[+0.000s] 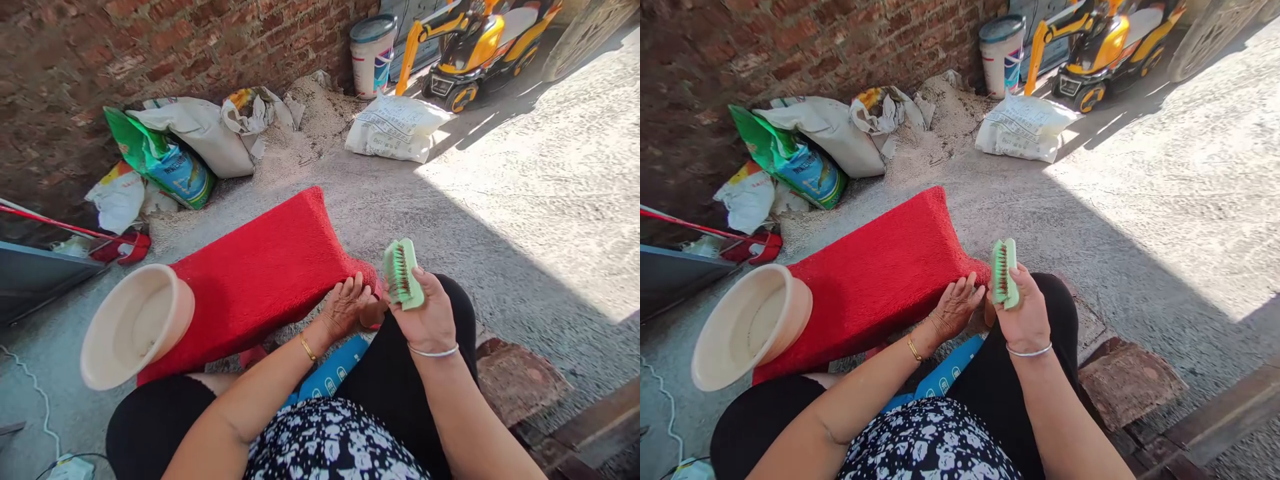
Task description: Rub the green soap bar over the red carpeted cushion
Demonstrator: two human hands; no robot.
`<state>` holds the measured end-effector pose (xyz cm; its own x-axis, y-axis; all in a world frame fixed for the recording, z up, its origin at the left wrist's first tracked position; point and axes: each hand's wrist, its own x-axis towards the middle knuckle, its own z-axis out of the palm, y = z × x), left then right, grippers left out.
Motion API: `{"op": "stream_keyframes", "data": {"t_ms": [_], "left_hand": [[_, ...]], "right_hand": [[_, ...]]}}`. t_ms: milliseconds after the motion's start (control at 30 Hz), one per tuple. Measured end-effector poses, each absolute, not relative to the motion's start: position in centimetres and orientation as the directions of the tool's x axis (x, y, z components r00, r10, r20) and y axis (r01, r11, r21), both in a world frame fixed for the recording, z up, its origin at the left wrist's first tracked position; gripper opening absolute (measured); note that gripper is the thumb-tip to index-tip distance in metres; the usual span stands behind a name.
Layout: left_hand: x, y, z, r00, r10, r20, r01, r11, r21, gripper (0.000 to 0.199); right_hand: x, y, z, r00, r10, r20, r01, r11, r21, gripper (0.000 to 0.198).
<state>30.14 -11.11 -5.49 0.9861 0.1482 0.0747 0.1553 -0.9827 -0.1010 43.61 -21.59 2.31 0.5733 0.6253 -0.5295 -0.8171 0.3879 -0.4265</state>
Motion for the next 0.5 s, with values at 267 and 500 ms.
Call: {"op": "stream_keyframes", "data": {"t_ms": [267,500], "left_hand": [[21.9,-13.1,-7.6,0.851,0.135,-0.507,0.280,-0.934,0.220,0.027],[6.7,-14.2,-4.5,0.692,0.458,-0.558,0.632,-0.758,0.162,0.022]], "right_hand": [[43.7,-22.1,2.3,0.567,0.660,-0.493,-0.808,0.329,-0.488,0.025],[43.5,-21.8,3.1,0.564,0.610,-0.556,-0.795,0.219,-0.566,0.033]]}}
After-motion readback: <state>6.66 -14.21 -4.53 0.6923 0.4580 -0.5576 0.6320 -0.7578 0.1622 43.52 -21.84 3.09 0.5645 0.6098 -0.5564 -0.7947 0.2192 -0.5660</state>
